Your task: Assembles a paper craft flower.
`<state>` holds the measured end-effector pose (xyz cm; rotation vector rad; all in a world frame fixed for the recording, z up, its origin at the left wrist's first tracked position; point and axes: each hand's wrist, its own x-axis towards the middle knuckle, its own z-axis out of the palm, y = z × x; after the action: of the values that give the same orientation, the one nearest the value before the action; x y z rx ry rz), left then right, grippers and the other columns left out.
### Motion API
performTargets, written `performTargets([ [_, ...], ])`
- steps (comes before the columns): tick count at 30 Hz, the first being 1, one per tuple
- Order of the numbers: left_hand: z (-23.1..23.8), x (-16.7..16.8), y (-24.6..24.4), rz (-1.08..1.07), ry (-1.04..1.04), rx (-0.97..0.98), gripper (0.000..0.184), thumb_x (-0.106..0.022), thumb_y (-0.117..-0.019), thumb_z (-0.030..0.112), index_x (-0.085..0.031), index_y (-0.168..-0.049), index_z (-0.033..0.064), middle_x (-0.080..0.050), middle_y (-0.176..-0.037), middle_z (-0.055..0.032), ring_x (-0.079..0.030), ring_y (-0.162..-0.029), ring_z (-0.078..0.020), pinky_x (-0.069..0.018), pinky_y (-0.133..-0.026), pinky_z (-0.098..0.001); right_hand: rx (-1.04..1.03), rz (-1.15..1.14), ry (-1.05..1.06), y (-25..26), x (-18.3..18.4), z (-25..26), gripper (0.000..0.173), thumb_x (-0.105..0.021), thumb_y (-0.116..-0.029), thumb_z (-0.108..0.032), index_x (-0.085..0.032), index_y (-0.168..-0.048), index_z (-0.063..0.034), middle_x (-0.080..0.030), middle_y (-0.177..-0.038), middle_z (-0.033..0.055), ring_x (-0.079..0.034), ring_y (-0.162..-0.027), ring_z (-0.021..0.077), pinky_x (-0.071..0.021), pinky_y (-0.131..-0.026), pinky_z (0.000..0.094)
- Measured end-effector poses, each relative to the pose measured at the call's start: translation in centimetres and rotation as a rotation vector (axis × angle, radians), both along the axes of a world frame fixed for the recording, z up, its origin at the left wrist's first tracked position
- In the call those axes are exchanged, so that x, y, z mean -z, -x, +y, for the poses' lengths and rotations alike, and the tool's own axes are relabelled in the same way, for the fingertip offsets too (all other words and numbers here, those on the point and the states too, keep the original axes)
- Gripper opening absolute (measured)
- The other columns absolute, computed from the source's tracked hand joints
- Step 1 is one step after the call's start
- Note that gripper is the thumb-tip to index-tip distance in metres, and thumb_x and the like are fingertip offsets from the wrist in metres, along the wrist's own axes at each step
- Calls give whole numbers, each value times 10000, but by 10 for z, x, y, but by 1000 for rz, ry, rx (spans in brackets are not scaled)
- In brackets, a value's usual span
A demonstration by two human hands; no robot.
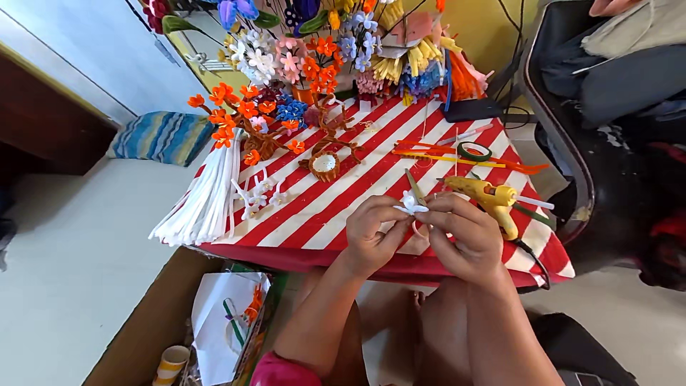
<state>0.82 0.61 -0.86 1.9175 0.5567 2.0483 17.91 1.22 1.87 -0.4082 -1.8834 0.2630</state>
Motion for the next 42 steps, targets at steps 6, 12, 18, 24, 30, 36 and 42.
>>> performTargets([
  [6,3,4,-5,48,-33,-41,66,-706,-936,19,-660,-983,22,-669,-1030,-78,-667,-986,-77,-579,-876,-221,50,74,5,-25,-8,-8,151,-547,-1000,-100,-692,-1039,-90,-685,-1029,24,-657,-1055,97,-549,-966,288],
  [12,5,6,-7,96,-90,-112,56,-703,-938,23,-654,-963,15,-668,-1015,-90,-665,-982,-87,-572,-868,-204,297,260,-5,-70,-16,-16,199,-564,-1015,-133,-745,-1087,-174,-704,-1067,-70,-672,-1000,59,-576,-857,255],
  [18,7,7,-9,113,-110,-126,55,-685,-945,17,-643,-980,24,-660,-1012,-83,-665,-977,-92,-573,-873,-211,460,411,113,-112,-3,-5,293,-526,-927,45,-583,-1155,-130,-684,-1043,-121,-660,-952,14,-560,-858,241],
  [24,6,8,-11,106,-108,-107,69,-691,-948,25,-641,-993,43,-661,-1022,-66,-666,-985,-84,-575,-871,-209,534,216,711,-131,11,-3,490,-549,-810,-78,-518,-1269,91,-651,-1118,58,-633,-975,18,-538,-835,220],
  [30,4,8,-11,121,-129,-87,78,-683,-959,33,-626,-1006,58,-657,-1049,-57,-678,-1011,-101,-593,-890,-245,474,-54,813,-112,23,6,490,-695,-864,-250,-622,-1265,21,-701,-1139,82,-672,-995,35,-566,-880,247],
  [36,4,8,-11,125,-157,-70,84,-671,-972,33,-619,-1028,69,-651,-1063,-53,-682,-1018,-111,-598,-901,-264,566,-197,750,-100,21,10,292,-689,-907,-258,-722,-1069,-17,-720,-970,87,-668,-862,80,-547,-803,327],
  [42,8,9,-7,147,-201,-98,78,-666,-976,29,-616,-1028,55,-656,-1065,-70,-688,-1036,-129,-602,-914,-285,263,197,651,-101,12,-4,258,-687,-897,-172,-649,-1140,-91,-713,-984,-116,-665,-821,-49,-578,-749,168],
])
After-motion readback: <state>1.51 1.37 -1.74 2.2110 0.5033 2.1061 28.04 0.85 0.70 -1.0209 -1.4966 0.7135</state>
